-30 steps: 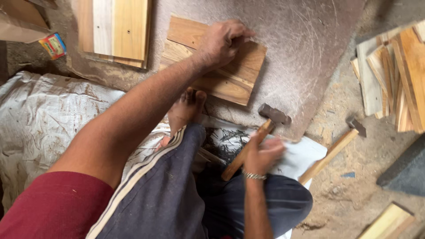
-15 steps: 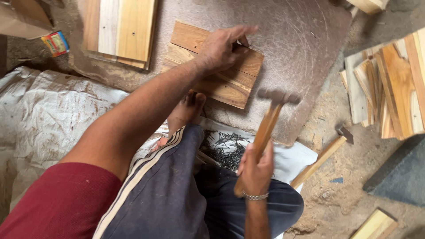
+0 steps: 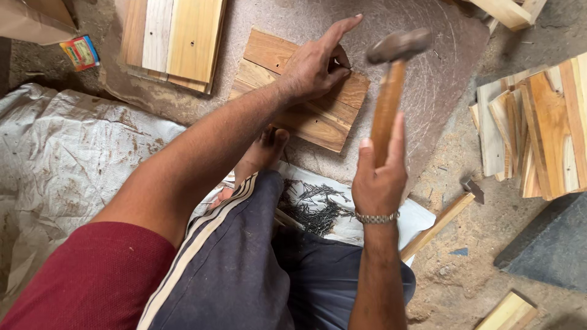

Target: The person assembles small wooden frames by placing nails into pre-drilled holes and hammering them in. They handle multiple wooden pieces, aligning them and securing them with nails using a hammer.

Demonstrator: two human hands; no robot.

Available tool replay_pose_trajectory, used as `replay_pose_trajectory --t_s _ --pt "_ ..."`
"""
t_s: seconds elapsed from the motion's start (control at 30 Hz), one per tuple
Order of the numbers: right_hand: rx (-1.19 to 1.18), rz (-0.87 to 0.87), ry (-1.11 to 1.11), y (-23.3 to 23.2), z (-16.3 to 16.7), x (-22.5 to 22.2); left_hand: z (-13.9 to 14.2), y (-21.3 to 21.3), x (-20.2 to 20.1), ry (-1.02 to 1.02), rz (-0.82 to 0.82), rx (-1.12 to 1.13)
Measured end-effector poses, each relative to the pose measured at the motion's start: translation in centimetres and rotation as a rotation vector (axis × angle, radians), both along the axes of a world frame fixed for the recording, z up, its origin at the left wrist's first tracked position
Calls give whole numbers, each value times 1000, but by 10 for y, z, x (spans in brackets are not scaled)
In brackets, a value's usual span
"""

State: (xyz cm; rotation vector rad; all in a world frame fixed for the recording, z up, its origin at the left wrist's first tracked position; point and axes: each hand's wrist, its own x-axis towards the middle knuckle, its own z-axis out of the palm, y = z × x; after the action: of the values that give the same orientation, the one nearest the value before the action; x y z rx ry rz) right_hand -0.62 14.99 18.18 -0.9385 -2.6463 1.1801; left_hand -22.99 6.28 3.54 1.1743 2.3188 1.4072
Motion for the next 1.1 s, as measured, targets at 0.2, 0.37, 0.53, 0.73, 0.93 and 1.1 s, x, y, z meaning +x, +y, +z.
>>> replay_pose_trajectory --t_s 0.2,0.37,0.53,0.73,0.93,1.1 --pt "73 -9 144 -10 -15 4 -1 0 1 23 -7 99" --pt "6 -51 -244 -7 -23 -3 2 1 -1 -74 -43 42" --pt "291 129 344 12 1 13 9 -6 -1 -82 -13 74" --pt "562 -18 567 -12 -6 -2 9 -6 -2 -96 59 78" --pt "-71 -159 -246 -6 -9 -11 3 -2 -2 -119 58 119" --pt "296 -70 643 25 62 -9 7 -5 -2 -145 62 97"
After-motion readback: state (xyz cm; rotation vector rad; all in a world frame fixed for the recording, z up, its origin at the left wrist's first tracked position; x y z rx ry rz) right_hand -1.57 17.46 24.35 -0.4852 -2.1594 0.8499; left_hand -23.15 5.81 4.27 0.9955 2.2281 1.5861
